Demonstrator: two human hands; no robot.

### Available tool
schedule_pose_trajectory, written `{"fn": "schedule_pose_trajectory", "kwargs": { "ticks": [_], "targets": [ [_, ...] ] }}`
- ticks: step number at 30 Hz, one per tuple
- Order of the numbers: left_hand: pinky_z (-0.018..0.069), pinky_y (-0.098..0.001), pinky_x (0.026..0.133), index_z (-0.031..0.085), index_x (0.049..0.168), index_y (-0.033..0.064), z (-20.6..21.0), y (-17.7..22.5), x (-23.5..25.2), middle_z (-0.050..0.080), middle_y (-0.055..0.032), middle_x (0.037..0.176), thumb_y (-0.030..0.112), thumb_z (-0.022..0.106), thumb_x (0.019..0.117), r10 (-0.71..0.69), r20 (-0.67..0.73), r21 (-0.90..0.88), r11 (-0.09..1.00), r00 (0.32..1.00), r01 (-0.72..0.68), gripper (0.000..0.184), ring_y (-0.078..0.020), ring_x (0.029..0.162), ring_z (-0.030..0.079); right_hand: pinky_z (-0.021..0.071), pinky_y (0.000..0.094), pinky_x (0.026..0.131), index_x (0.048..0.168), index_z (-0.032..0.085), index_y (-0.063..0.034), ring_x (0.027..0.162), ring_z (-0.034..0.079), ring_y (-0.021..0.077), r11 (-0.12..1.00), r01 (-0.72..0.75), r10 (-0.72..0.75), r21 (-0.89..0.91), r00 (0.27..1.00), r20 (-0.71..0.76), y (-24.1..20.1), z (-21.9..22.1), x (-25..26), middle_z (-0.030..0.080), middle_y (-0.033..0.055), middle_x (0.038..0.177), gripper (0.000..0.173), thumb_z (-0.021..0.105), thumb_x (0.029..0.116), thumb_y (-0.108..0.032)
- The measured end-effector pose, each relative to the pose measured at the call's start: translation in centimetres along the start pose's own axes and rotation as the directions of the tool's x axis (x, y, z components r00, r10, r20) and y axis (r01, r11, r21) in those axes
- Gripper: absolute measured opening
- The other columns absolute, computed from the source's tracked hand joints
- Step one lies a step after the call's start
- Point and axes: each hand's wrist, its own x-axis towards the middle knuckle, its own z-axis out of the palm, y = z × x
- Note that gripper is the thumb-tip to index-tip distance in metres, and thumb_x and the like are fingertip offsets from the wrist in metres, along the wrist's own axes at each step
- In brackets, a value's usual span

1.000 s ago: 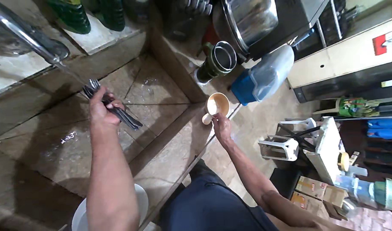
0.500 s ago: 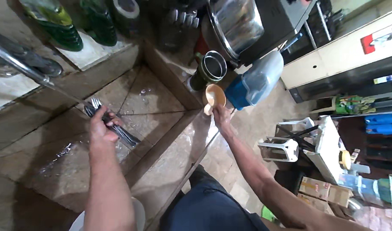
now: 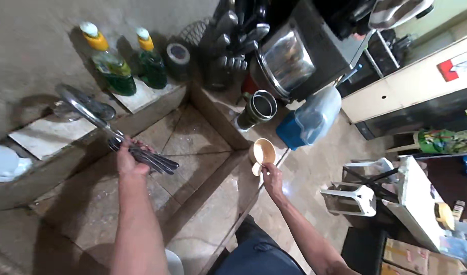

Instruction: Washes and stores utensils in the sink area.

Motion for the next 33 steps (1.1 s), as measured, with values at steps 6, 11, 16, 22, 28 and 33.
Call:
{"fn": "schedule_pose_trajectory", "kwargs": {
  "ticks": [6, 11, 16, 22, 28, 33],
  "targets": [
    [0.053, -0.0216, 0.054, 0.053, 0.089, 0.0251, 0.8, -0.6, 0.1, 0.049, 0.0109, 0.061, 0.048, 0.049, 0.1063, -0.029, 0.05, -0.052, 0.998, 0.998, 0.032, 0.029, -0.0025, 0.05, 0.052, 0.0593, 0.0462, 0.092, 0.13, 0.069, -0.0057, 0.099, 0.074, 0.0271, 0.98, -0.167, 0.173, -0.104, 0.983, 0.053, 1.9, -2.0, 3.4, 0.074, 0.0154, 0.117, 0.034, 0.058, 0.0976, -0.008],
    [0.056, -0.0258, 0.057, 0.052, 0.09, 0.0242, 0.9, -1.5, -0.3, 0.051, 0.0099, 0.063, 0.048, 0.049, 0.1062, -0.049, 0.05, -0.021, 0.998, 0.998, 0.05, 0.029, -0.0052, 0.053, 0.054, 0.0623, 0.0381, 0.078, 0.125, 0.07, -0.0018, 0.089, 0.073, 0.0217, 0.997, -0.013, 0.002, 0.074, 0.99, 0.141, -6.7, -3.3, 1.1, 0.073, 0.0155, 0.116, 0.031, 0.061, 0.0975, -0.011],
    [0.0581, -0.028, 0.063, 0.053, 0.091, 0.0215, 1.1, -2.3, -0.1, 0.057, 0.0059, 0.071, 0.048, 0.049, 0.1063, -0.05, 0.094, -0.041, 0.998, 0.994, 0.054, 0.031, -0.0085, 0.063, 0.061, 0.0517, 0.0478, 0.106, 0.147, 0.053, -0.0064, 0.123, 0.064, 0.0253, 0.919, -0.171, -0.163, 0.356, 0.657, 0.736, -19.4, 7.0, 5.8, 0.066, 0.0131, 0.135, 0.064, 0.074, 0.0943, -0.036],
    [0.0618, -0.0313, 0.073, 0.056, 0.102, 0.0177, 0.1, -1.7, 0.6, 0.063, 0.003, 0.082, 0.05, 0.054, 0.1037, -0.003, 0.03, 0.112, 0.994, 1.0, 0.0, 0.033, -0.0118, 0.075, 0.068, 0.0589, 0.046, 0.078, 0.137, 0.053, -0.001, 0.088, 0.067, 0.0266, 0.754, -0.575, -0.236, 0.316, 0.212, 0.948, -24.8, 20.0, 9.4, 0.066, 0.0198, 0.11, 0.05, 0.072, 0.0951, -0.021],
    [0.0615, -0.0359, 0.084, 0.062, 0.128, 0.0072, -0.6, -0.6, 0.1, 0.075, -0.0071, 0.106, 0.02, 0.062, 0.1018, 0.019, 0.107, 0.378, 0.924, 0.994, -0.058, 0.029, -0.0194, 0.094, 0.074, 0.0582, 0.04, 0.079, 0.127, 0.059, 0.0012, 0.085, 0.065, 0.019, 0.742, -0.59, -0.314, 0.318, 0.113, 0.943, -25.7, 18.9, 10.3, 0.067, 0.0141, 0.103, 0.036, 0.066, 0.099, -0.02],
    [0.0624, -0.0379, 0.086, 0.056, 0.14, 0.0083, -1.3, -0.5, 1.1, 0.076, -0.0101, 0.109, 0.019, 0.065, 0.0993, 0.047, 0.166, 0.399, 0.91, 0.985, -0.111, 0.043, -0.0225, 0.097, 0.075, 0.0629, 0.0421, 0.067, 0.138, 0.048, -0.0041, 0.07, 0.069, 0.0231, 0.591, -0.741, -0.388, 0.319, 0.085, 0.918, -26.9, 21.0, 9.7, 0.068, 0.0151, 0.09, 0.037, 0.057, 0.1029, -0.011]
  ]
}}
